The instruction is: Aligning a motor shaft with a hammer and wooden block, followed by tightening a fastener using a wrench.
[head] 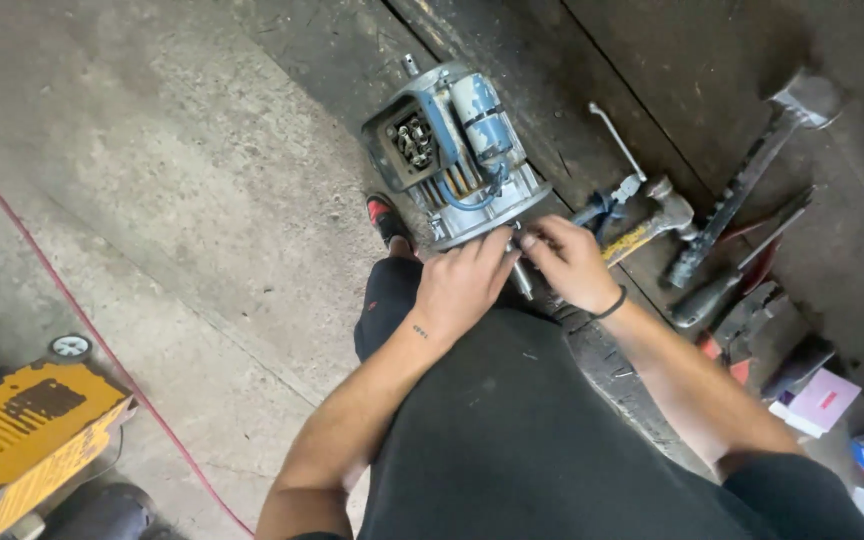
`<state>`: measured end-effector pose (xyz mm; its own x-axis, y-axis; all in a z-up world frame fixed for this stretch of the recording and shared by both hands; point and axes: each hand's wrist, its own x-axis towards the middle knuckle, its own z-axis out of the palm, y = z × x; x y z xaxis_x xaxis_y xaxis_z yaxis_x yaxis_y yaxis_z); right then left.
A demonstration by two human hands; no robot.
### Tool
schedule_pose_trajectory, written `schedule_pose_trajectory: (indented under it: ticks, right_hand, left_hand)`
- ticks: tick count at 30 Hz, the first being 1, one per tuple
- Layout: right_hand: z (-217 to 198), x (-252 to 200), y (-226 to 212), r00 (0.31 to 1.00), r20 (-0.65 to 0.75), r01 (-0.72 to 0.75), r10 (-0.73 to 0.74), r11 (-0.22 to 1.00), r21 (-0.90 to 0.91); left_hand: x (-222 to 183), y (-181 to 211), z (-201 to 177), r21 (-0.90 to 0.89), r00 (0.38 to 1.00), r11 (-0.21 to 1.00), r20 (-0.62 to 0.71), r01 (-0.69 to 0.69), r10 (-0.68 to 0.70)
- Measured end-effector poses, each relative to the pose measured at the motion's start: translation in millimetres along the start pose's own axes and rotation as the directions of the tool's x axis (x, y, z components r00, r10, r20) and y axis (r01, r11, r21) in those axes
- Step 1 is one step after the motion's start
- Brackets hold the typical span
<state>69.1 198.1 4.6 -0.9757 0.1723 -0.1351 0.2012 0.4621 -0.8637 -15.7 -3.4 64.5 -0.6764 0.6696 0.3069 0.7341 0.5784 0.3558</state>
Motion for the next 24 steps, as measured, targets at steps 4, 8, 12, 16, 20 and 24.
schedule_pose_trajectory:
  ticks: [4,8,12,16,20,24]
  right_hand:
    - [6,12,-14,1.0,0.007,-0.01,0.009,0.995,0.095]
    - [8,21,2,0.999,0.034,0.02,-0.027,0.982,0.187]
    - [7,27,10,0.992,0.06,0.11,-0.112,0.993,0.045]
    - [7,24,-2,0.998,0.056,0.039,-0.04,0.999,0.022]
    - [-10,13,-13,0.997,0.076,-0.002,0.001,1.0,0.01]
    - [-33,-20,-31,0.989,-0.024,-0.144,0.144,0.989,0.019]
  left_hand:
    - [13,5,3,0.252,0.996,0.968,-0.085,-0.007,0.03]
    - [11,9,16,0.371,0.992,0.929,-0.116,-0.011,0.058]
    - [19,13,17,0.4,0.983,0.906,-0.058,-0.136,0.173]
    - [21,11,16,0.413,0.952,0.865,0.012,-0.284,0.307]
    - [46,15,-41,0.391,0.959,0.879,0.041,-0.274,0.281]
    - [104,-42,-105,-0.162,0.986,0.972,-0.027,-0.169,0.166]
